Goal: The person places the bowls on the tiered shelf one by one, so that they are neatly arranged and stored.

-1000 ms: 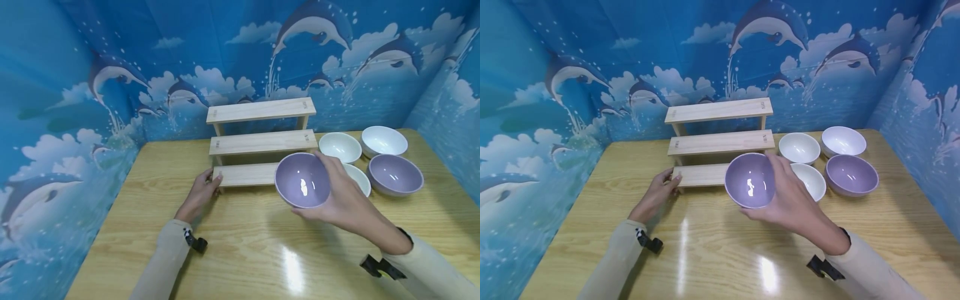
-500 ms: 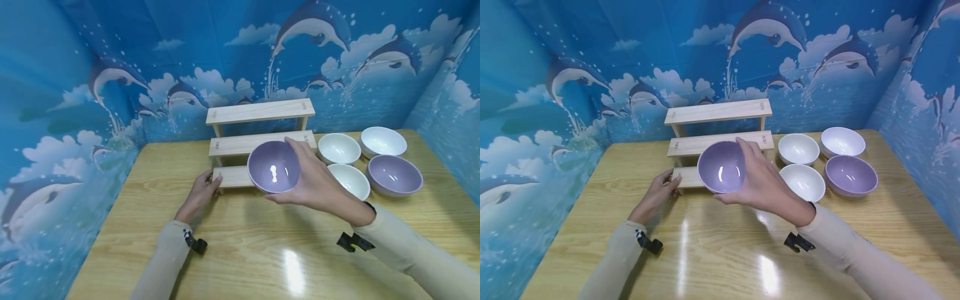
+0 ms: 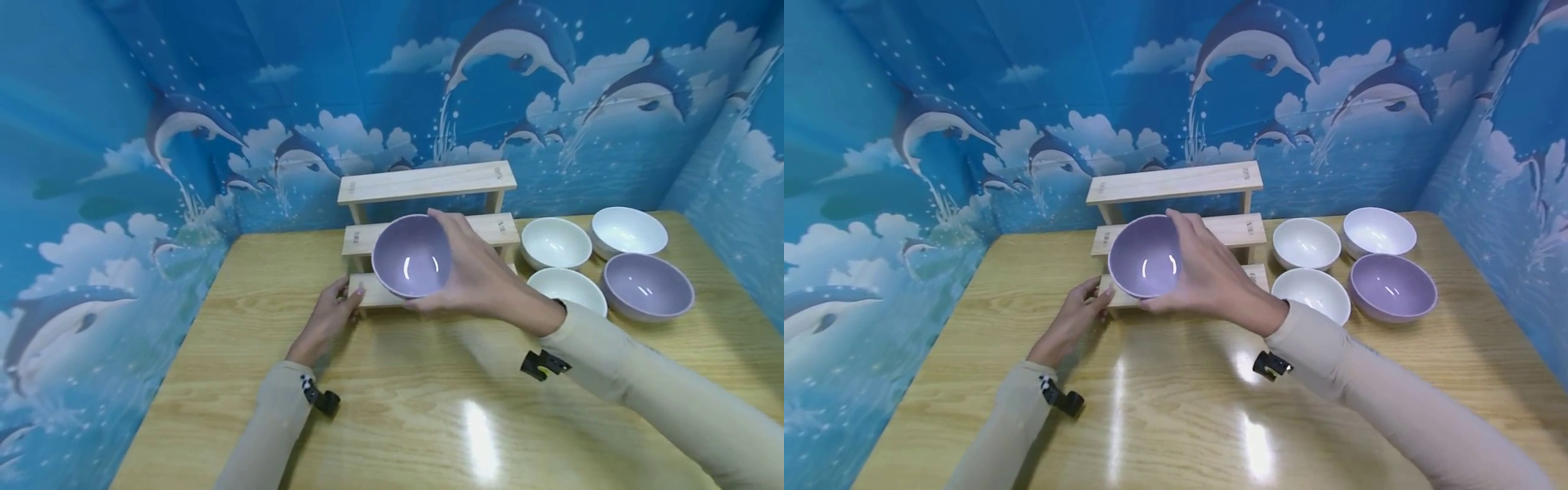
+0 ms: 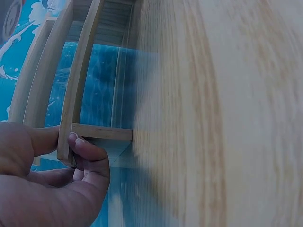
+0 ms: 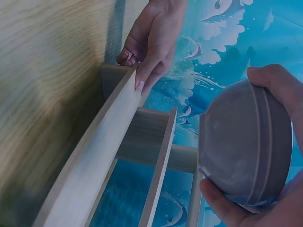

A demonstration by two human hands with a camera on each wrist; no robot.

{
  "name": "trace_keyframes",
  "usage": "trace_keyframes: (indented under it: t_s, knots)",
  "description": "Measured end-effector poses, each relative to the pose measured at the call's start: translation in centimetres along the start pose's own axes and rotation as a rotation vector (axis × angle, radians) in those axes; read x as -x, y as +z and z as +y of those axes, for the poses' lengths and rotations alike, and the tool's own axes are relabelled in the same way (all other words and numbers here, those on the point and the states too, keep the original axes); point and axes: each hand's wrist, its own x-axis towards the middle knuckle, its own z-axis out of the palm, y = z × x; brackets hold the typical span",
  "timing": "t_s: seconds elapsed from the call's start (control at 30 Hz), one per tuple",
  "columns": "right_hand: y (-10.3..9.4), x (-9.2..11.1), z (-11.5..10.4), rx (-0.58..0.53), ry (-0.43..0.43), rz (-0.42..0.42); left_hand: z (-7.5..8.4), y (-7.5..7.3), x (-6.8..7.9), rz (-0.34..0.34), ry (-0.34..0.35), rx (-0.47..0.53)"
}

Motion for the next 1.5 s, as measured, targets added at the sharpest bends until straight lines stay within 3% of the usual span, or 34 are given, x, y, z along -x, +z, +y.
trace_keyframes:
  t_s: [0.43,0.9,1.23,1.5]
  knots:
    - [1.5,-3.7,-0.3,-0.038,-0.052,0.01,-0.6,-0.1,0.1,-0.012,0.027,0.014]
    - [2.1,-8.1,-0.5,-0.018,-0.012,0.061,-0.4,-0.2,0.2,-0.017,0.031,0.007]
    - [2.3,-10.2,-0.3,-0.043,-0.026,0.11,0.0,-0.1,0.0,-0.011,-0.014,-0.018]
    - [2.3,-11.5,-0.1,-0.087,0.005,0.137,0.0,-0.1,0.2,-0.025,-0.002,-0.033]
